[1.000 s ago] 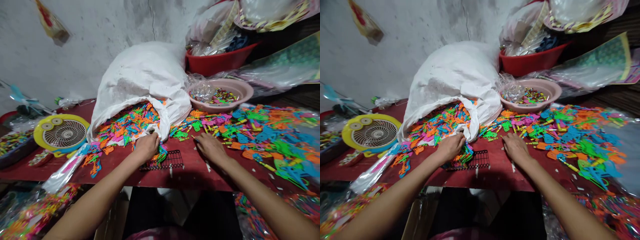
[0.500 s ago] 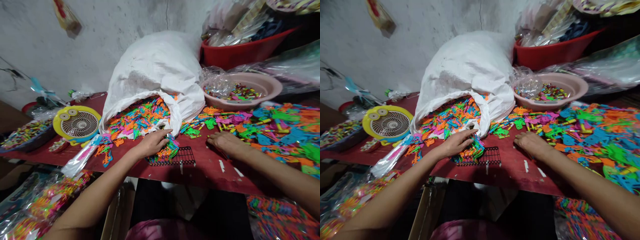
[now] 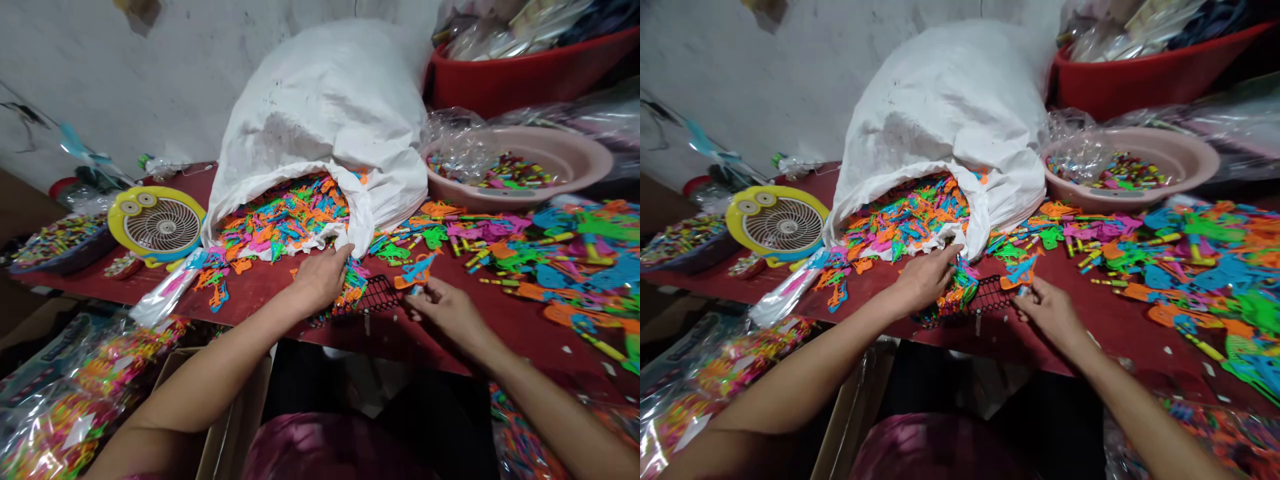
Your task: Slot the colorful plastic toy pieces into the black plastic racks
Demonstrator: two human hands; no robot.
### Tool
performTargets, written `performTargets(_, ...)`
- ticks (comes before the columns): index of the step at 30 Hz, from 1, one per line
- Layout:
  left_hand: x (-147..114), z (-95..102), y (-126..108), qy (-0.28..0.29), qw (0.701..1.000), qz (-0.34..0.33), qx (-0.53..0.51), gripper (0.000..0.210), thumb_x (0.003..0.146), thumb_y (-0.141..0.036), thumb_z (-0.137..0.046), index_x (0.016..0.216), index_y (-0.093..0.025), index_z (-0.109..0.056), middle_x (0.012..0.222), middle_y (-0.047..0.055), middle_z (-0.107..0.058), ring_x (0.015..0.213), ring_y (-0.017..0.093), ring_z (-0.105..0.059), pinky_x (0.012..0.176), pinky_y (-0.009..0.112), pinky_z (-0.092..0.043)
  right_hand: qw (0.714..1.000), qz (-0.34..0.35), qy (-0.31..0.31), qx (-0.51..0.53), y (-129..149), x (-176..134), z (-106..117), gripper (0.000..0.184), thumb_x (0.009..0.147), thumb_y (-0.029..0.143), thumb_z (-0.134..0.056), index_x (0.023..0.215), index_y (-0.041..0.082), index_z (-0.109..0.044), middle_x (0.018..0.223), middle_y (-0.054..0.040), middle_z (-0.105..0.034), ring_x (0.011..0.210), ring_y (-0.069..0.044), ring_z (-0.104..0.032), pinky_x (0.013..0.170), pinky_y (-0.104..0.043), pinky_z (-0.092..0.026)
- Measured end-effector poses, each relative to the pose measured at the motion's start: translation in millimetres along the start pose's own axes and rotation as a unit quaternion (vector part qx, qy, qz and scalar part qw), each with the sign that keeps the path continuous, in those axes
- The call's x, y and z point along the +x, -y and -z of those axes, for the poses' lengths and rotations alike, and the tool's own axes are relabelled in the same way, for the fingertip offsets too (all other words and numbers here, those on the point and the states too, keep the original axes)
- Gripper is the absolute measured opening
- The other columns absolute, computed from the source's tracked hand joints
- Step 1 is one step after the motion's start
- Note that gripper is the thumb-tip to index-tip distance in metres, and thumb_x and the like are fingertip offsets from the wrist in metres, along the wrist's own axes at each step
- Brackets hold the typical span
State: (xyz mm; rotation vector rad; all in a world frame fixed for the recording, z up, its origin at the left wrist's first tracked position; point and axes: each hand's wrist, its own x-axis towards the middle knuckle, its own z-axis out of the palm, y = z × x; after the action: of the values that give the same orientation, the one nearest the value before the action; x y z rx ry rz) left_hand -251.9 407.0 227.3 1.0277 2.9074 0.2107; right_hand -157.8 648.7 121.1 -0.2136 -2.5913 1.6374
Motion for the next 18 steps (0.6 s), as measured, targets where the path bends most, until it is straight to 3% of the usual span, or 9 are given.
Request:
performTargets(2, 0.6, 0.9, -3.9, 0.009, 1.0, 0.01, 0.006, 0.051, 0.096, -0.024, -0.04, 0.147, -0.021, -0.034, 0.123, 0.014, -0.064, 0.106, 0.029, -0.064, 0.085, 0.04, -0.051, 0.996, -0.05, -0.006, 0.074, 2.1, -10.3, -25.9, 0.03, 0.081, 0.043, -0.056, 0.098, 0.019, -0.062, 0.071, -0.0023, -0.066, 0.063, -0.018, -0.064, 0.058, -0.028, -0.051)
performTargets(4, 1.1, 1.5, -5.0, 0.013, 1.0, 0.017, 0.006, 0.051, 0.096, -0.024, -0.04, 0.147, -0.02, -0.033, 0.124, 0.015, -0.063, 0.107, 0.03, -0.064, 0.085, 0.041, -0.05, 0.994, -0.062, -0.014, 0.084, 3.7, -16.1, -45.1, 0.026, 0.079, 0.038, -0.056, 0.094, 0.02, -0.065, 0.077, -0.0048, -0.07, 0.071, -0.021, -0.068, 0.064, -0.031, -0.054)
performTargets(7, 0.6, 2.0, -4.9, 0.014, 1.0, 0.019, 0.006, 0.05, 0.097, -0.024, -0.039, 0.146, -0.02, -0.034, 0.123, 0.014, -0.064, 0.107, 0.029, -0.064, 0.085, 0.041, -0.051, 0.997, -0.027, -0.061, -0.025, 5.7, -19.1, -64.1, 0.021, 0.078, 0.039, -0.058, 0.08, 0.021, -0.068, 0.071, -0.0048, -0.07, 0.067, -0.022, -0.066, 0.062, -0.032, -0.053)
performTargets(10, -0.3, 2.3, -4.9, 0.009, 1.0, 0.02, 0.018, 0.049, 0.097, -0.024, -0.037, 0.146, -0.022, -0.034, 0.122, 0.012, -0.065, 0.107, 0.028, -0.064, 0.085, 0.04, -0.051, 0.982, 0.047, -0.13, -0.129, 9.3, -20.7, -77.9, 0.029, 0.084, 0.045, -0.055, 0.07, 0.021, -0.066, 0.066, -0.0051, -0.067, 0.062, -0.021, -0.063, 0.06, -0.032, -0.05)
performTargets(13, -0.5, 1.6, -4.2, 0.008, 0.999, 0.024, 0.023, 0.049, 0.097, -0.025, -0.036, 0.146, -0.024, -0.033, 0.122, 0.01, -0.065, 0.107, 0.027, -0.064, 0.085, 0.039, -0.051, 0.973, 0.106, -0.133, -0.153, 12.1, -23.5, -88.1, 0.032, 0.092, 0.041, -0.048, 0.075, 0.022, -0.066, 0.071, -0.0043, -0.069, 0.066, -0.02, -0.064, 0.065, -0.031, -0.049)
performTargets(18, -0.1, -3.0, -1.2, 0.003, 1.0, 0.013, 0.004, 0.05, 0.097, -0.025, -0.037, 0.146, -0.024, -0.032, 0.126, 0.011, -0.062, 0.109, 0.027, -0.062, 0.087, 0.04, -0.049, 0.947, 0.118, -0.141, -0.263, 9.3, -28.9, -95.0, 0.031, 0.094, 0.042, -0.048, 0.086, 0.019, -0.067, 0.076, -0.0078, -0.07, 0.069, -0.023, -0.066, 0.06, -0.031, -0.043)
